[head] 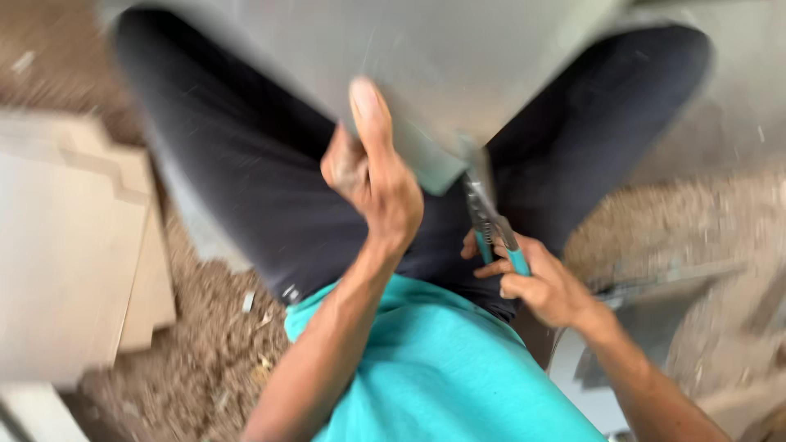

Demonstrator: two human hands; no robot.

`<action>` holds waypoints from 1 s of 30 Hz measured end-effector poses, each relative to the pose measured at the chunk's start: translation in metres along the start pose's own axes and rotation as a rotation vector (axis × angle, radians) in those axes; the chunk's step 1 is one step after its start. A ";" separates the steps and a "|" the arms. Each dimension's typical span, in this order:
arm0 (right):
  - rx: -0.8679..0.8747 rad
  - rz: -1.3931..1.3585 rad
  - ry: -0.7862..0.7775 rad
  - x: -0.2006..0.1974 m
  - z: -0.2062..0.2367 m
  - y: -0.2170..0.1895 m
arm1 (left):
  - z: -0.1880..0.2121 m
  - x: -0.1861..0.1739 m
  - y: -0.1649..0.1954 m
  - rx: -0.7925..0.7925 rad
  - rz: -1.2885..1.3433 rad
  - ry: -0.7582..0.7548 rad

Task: The person sits cross-legged on the ground and uses tin snips to cut a large sheet of metal. They repeatedly trim the edges of the sheet, removing small strips of metal and placing them on the ground.

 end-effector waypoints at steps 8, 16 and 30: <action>0.113 -0.256 0.328 -0.027 0.039 0.068 | 0.087 0.091 -0.037 -0.423 0.107 -0.358; 0.017 -0.263 0.368 -0.032 0.014 0.036 | 0.090 0.090 -0.042 -0.368 -0.010 -0.314; -0.106 0.016 0.523 -0.054 0.003 0.038 | 0.078 0.097 -0.010 -0.345 0.116 -0.315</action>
Point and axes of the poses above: each hand's wrist, its own z-axis away from the middle knuckle, its own x-axis out of the palm, y = z × x, the point moved 10 cm from there along -z, towards the middle knuckle, and after that the axes turned 12 degrees about y, right-handed, at the moved point
